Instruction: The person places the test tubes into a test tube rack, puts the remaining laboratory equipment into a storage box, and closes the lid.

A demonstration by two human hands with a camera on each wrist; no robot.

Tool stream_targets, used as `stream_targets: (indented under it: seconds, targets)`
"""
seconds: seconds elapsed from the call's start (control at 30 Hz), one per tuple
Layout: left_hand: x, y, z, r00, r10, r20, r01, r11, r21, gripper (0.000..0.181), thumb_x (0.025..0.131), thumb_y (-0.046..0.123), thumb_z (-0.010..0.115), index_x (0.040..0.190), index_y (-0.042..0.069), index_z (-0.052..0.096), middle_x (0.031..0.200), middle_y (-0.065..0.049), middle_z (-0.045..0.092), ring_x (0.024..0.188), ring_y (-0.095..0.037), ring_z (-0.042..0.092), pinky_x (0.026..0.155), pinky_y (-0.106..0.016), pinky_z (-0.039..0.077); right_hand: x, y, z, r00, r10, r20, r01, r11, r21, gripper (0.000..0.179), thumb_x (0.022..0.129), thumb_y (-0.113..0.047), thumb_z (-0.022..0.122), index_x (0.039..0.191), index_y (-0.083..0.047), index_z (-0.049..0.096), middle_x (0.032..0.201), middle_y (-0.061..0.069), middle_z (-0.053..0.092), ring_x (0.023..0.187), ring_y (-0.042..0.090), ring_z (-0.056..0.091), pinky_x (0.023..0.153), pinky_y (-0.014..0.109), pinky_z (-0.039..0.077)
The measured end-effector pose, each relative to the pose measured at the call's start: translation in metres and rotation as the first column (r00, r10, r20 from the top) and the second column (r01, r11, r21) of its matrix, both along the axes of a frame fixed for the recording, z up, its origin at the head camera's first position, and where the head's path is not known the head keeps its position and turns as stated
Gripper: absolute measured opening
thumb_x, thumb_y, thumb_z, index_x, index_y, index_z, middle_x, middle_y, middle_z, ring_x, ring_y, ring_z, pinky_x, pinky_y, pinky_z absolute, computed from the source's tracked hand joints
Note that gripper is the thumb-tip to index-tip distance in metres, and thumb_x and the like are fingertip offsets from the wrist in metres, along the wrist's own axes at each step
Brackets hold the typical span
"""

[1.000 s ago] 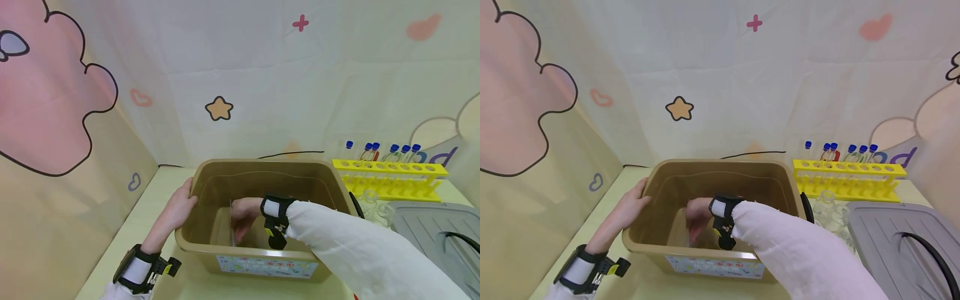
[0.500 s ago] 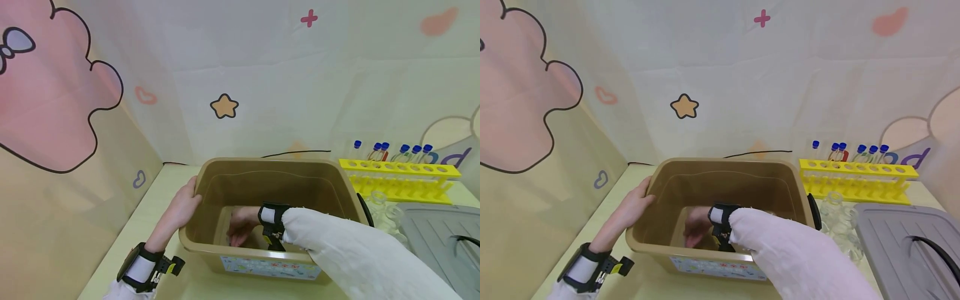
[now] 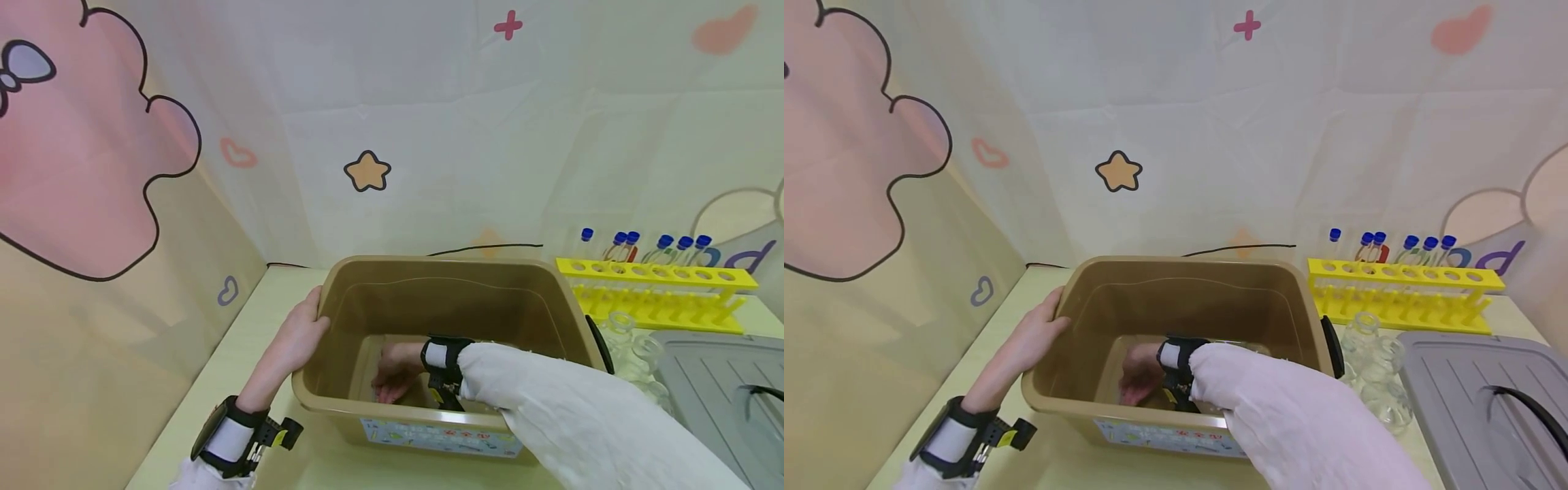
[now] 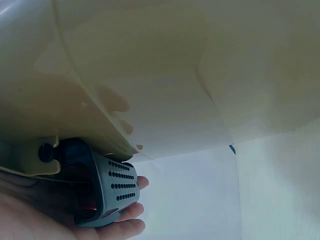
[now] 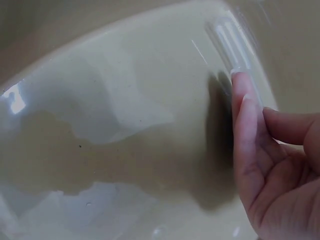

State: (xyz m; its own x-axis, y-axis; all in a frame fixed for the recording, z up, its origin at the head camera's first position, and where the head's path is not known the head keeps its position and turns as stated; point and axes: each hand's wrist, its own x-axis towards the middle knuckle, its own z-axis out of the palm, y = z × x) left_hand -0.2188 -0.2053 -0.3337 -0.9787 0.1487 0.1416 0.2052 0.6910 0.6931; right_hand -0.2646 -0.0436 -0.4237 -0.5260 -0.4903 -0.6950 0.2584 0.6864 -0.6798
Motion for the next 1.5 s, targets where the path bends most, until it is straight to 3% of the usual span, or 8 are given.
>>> stream_targets:
  seconds: [0.3, 0.5, 1.23, 1.5]
  targets:
    - [-0.001, 0.001, -0.001, 1.0, -0.003, 0.007, 0.003, 1.0, 0.006, 0.047, 0.081, -0.003, 0.04, 0.127, -0.008, 0.037, 0.105, -0.021, 0.052, 0.092, -0.031, 0.048, 0.079, -0.044, 0.038, -0.001, -0.001, -0.009, 0.996, -0.002, -0.093, -0.001, 1.0, -0.028, 0.03, 0.09, -0.006, 0.052, 0.067, 0.009, 0.063, 0.055, 0.011, 0.058, 0.041, 0.012, 0.052, 0.039, 0.02, 0.04]
    - [-0.001, 0.001, -0.001, 1.0, 0.002, 0.011, -0.002, 1.0, 0.003, 0.047, 0.081, -0.002, 0.04, 0.128, -0.007, 0.037, 0.105, -0.021, 0.052, 0.092, -0.031, 0.048, 0.079, -0.043, 0.039, -0.002, -0.003, -0.008, 0.991, -0.018, -0.132, 0.01, 0.998, -0.056, 0.027, 0.089, -0.003, 0.053, 0.068, 0.012, 0.062, 0.064, 0.021, 0.062, 0.042, 0.013, 0.054, 0.043, 0.022, 0.044]
    - [-0.002, 0.0, -0.002, 1.0, -0.004, 0.002, 0.004, 1.0, 0.008, 0.047, 0.08, -0.003, 0.039, 0.126, -0.007, 0.038, 0.103, -0.019, 0.052, 0.089, -0.03, 0.048, 0.077, -0.042, 0.04, -0.012, 0.0, -0.001, 0.994, -0.014, -0.109, 0.018, 0.999, 0.031, 0.031, 0.089, -0.007, 0.056, 0.066, 0.013, 0.061, 0.074, 0.028, 0.06, 0.048, 0.02, 0.059, 0.042, 0.026, 0.046]
    - [-0.001, -0.001, -0.003, 1.0, -0.011, -0.007, 0.011, 1.0, 0.012, 0.047, 0.08, -0.003, 0.039, 0.127, -0.007, 0.038, 0.102, -0.019, 0.052, 0.09, -0.03, 0.048, 0.077, -0.043, 0.039, -0.022, 0.018, 0.018, 0.978, 0.043, -0.203, -0.04, 0.999, 0.017, 0.027, 0.089, -0.006, 0.054, 0.076, 0.015, 0.065, 0.067, 0.022, 0.062, 0.049, 0.018, 0.06, 0.047, 0.026, 0.048]
